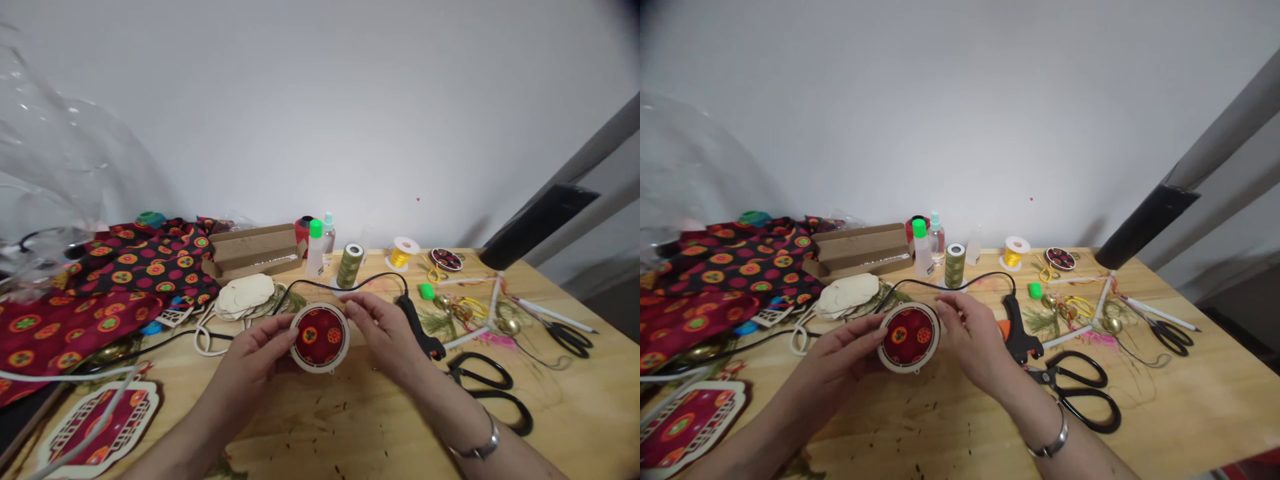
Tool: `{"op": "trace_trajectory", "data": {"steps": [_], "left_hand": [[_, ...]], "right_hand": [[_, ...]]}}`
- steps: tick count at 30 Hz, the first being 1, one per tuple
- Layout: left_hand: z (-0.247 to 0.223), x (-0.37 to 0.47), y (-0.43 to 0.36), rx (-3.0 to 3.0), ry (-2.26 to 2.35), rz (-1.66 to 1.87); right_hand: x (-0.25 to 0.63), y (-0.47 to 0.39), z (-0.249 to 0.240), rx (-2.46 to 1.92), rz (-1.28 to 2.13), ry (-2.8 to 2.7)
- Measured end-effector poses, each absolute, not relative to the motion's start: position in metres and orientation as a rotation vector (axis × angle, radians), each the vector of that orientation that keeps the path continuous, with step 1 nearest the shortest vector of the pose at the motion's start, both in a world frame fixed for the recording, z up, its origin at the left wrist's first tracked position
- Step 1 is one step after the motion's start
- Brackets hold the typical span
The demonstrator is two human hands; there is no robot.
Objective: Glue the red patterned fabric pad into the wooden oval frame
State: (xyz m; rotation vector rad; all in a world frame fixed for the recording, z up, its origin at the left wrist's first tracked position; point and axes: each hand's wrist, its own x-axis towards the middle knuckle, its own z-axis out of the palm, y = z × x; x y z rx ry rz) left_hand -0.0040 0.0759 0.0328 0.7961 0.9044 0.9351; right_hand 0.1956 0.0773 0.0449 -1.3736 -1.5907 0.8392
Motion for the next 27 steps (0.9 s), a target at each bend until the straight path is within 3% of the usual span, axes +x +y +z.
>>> {"op": "trace_trajectory", "data": {"steps": [9, 17, 27], "left_hand": [[0.038, -0.008, 0.079, 0.691, 0.962, 1.147], [0.037, -0.01, 0.078, 0.686, 0.945, 1.153], [0.036, -0.008, 0.079, 0.671, 0.96, 1.196]], "right_hand": [[0.279, 0.075, 0.094, -1.86, 0.078, -2.31], [0.327, 0.046, 0.075, -1.836, 0.288, -2.496], [0.326, 0.041, 0.052, -1.857, 0.332, -2.429]]}}
